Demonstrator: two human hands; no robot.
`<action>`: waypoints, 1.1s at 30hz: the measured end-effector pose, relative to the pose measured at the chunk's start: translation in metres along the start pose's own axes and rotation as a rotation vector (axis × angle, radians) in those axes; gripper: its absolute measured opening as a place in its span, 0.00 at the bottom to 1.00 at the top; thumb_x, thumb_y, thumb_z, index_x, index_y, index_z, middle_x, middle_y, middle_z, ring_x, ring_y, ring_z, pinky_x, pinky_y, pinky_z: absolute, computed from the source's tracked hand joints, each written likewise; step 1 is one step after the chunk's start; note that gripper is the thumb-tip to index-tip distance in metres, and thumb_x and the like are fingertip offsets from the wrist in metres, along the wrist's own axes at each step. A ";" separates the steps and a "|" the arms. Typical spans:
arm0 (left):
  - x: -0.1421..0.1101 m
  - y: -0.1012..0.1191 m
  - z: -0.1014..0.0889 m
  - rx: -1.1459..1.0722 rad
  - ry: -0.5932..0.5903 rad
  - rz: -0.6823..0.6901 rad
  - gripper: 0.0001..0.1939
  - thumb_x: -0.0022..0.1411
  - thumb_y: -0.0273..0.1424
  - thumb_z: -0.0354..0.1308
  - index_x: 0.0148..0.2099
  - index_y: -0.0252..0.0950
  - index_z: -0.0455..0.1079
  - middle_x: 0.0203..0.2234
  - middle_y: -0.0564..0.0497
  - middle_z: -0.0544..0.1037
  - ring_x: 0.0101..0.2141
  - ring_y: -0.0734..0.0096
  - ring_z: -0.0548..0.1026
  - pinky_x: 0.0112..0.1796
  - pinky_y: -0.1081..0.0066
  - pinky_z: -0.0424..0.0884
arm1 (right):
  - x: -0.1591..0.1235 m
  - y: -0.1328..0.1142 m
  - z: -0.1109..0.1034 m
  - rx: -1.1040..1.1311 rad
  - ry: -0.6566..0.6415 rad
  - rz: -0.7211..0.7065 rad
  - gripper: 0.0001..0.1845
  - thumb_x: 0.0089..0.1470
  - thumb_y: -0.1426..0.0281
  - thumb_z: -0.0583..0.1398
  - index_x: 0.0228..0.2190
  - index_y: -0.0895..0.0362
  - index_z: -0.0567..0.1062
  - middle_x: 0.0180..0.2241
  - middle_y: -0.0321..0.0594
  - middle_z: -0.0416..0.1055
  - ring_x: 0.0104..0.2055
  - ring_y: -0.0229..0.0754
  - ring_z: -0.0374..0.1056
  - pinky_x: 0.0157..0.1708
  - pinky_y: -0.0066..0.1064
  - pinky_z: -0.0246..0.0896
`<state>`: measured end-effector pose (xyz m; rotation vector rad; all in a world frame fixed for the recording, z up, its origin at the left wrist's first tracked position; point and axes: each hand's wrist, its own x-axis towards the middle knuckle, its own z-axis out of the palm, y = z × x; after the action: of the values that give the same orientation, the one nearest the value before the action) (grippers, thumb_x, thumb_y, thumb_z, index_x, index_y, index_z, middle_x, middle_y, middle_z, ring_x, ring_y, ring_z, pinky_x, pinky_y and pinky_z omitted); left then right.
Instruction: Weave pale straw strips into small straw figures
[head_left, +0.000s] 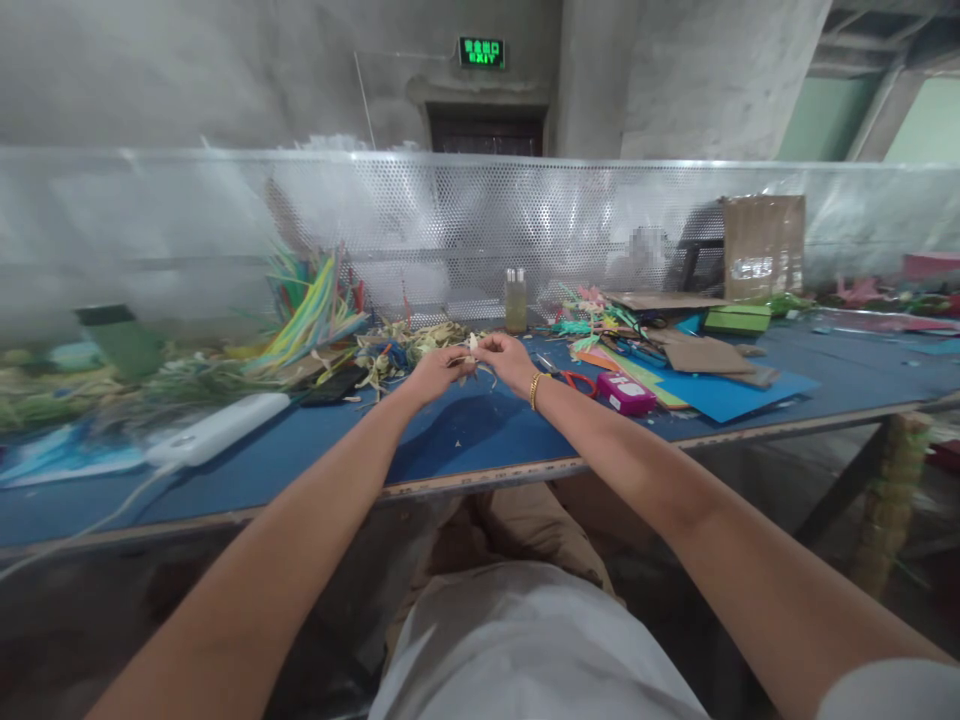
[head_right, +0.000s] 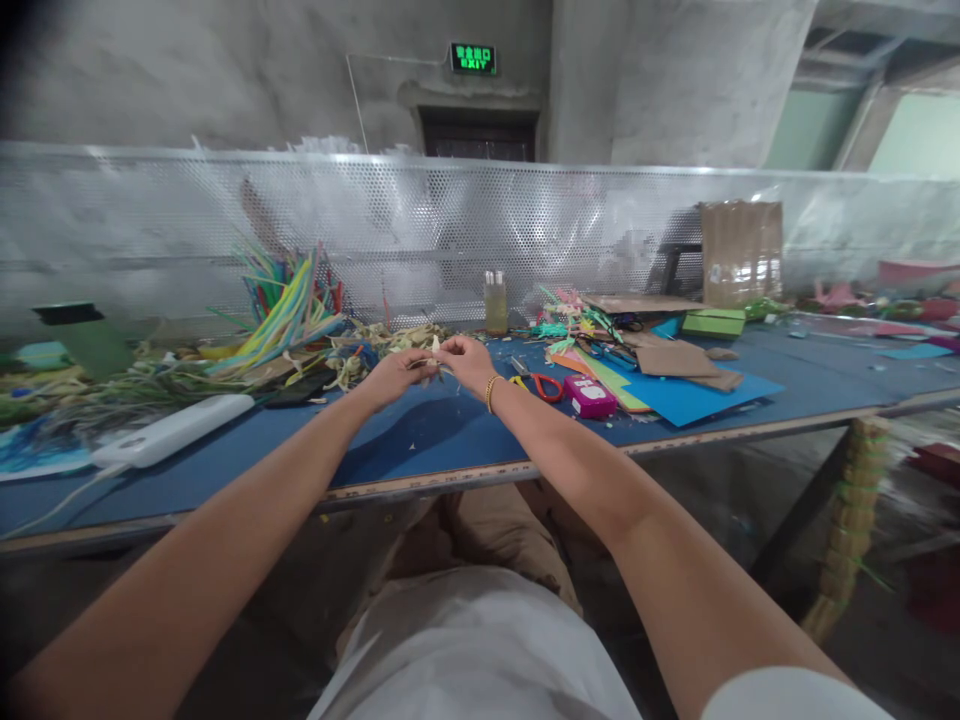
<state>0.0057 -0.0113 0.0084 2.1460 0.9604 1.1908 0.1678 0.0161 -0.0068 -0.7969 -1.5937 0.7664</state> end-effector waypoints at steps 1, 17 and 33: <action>0.000 0.000 0.000 -0.018 -0.018 0.010 0.02 0.53 0.30 0.62 0.31 0.38 0.76 0.21 0.53 0.73 0.23 0.72 0.68 0.29 0.73 0.63 | 0.000 0.001 0.000 0.006 0.002 0.004 0.11 0.44 0.62 0.63 0.25 0.57 0.70 0.25 0.34 0.68 0.28 0.35 0.63 0.32 0.29 0.61; 0.000 -0.001 0.003 -0.171 -0.006 -0.156 0.09 0.53 0.35 0.59 0.34 0.34 0.71 0.24 0.51 0.76 0.23 0.74 0.69 0.27 0.72 0.63 | 0.000 -0.002 -0.001 0.116 0.065 -0.051 0.11 0.40 0.64 0.64 0.26 0.56 0.69 0.26 0.33 0.67 0.29 0.35 0.63 0.35 0.29 0.61; 0.001 -0.002 0.002 -0.165 0.115 -0.216 0.10 0.49 0.26 0.59 0.35 0.37 0.62 0.19 0.55 0.75 0.19 0.72 0.72 0.25 0.73 0.65 | 0.000 -0.002 0.002 0.171 -0.020 -0.025 0.13 0.43 0.64 0.65 0.31 0.58 0.74 0.33 0.40 0.75 0.36 0.38 0.70 0.43 0.33 0.66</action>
<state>0.0068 -0.0090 0.0065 1.8128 1.0727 1.2498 0.1655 0.0148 -0.0052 -0.6470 -1.5301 0.8820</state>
